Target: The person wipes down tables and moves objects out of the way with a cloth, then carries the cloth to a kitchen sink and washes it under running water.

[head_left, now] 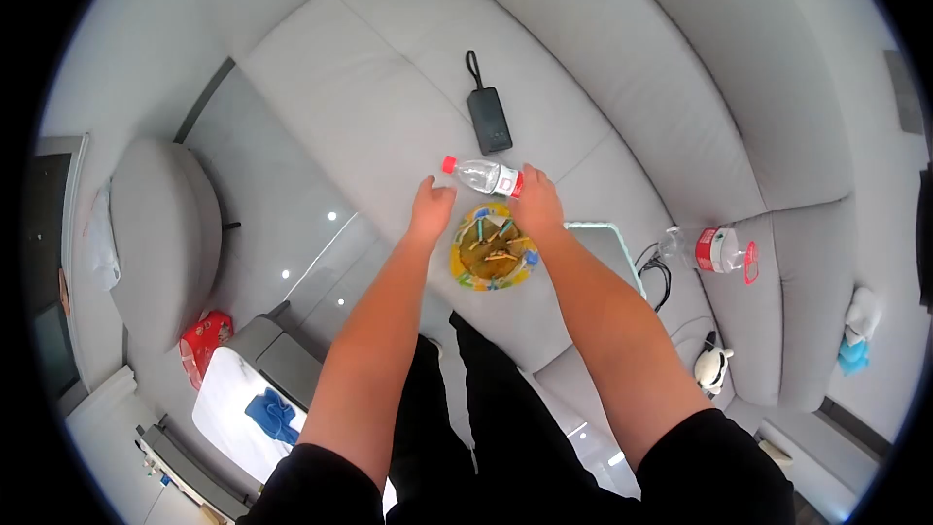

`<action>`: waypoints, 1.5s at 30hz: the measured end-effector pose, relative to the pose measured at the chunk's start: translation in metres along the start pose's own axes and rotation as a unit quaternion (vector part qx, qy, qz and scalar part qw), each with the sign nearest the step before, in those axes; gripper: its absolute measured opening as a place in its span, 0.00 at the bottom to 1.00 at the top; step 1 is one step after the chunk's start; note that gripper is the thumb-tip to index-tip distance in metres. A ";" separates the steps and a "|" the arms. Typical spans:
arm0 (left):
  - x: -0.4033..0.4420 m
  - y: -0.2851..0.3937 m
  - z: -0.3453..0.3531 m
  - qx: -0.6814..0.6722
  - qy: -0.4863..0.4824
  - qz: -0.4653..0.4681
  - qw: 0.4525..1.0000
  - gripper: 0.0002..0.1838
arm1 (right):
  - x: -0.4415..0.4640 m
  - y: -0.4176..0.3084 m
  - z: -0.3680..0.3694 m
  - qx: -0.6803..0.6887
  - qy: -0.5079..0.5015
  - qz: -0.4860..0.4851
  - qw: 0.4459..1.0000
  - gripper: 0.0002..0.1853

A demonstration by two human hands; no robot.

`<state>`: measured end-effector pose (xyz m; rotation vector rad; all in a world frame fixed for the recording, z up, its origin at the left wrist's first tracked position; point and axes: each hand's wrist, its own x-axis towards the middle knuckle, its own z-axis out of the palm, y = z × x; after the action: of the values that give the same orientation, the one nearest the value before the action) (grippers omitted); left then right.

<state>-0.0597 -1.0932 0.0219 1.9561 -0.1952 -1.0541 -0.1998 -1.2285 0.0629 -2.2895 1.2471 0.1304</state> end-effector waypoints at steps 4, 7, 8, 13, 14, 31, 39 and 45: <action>0.034 0.015 0.036 -0.175 -0.001 -0.151 0.973 0.38 | 0.038 0.004 0.008 0.000 -0.076 -0.054 0.996 0.26; 0.034 0.024 0.052 -0.213 0.035 -0.175 0.961 0.36 | 0.051 0.005 0.015 -0.077 -0.116 -0.100 0.985 0.27; 0.031 0.026 0.055 -0.218 0.036 -0.182 0.958 0.36 | 0.055 0.007 0.016 -0.076 -0.125 -0.110 0.983 0.28; 0.017 0.047 0.040 -0.235 -0.008 -0.069 0.969 0.33 | 0.054 -0.008 -0.003 -0.052 -0.153 -0.127 0.979 0.30; 0.014 0.047 0.036 -0.243 0.000 -0.063 0.968 0.33 | 0.046 -0.014 -0.010 -0.019 -0.125 -0.138 0.982 0.30; -0.248 -0.106 -0.300 -0.258 0.412 0.139 0.863 0.37 | -0.225 -0.376 0.136 0.113 -0.196 -0.455 0.861 0.35; -0.437 -0.289 -0.487 -0.250 0.602 0.059 0.756 0.38 | -0.468 -0.538 0.311 0.136 -0.332 -0.590 0.724 0.32; -0.493 -0.391 -0.547 -0.273 0.635 0.034 0.722 0.35 | -0.570 -0.584 0.391 0.075 -0.360 -0.619 0.694 0.31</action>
<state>-0.0630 -0.2706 0.1590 1.6591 0.7231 0.4340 0.0090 -0.3516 0.1453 -2.0733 -0.7317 0.3504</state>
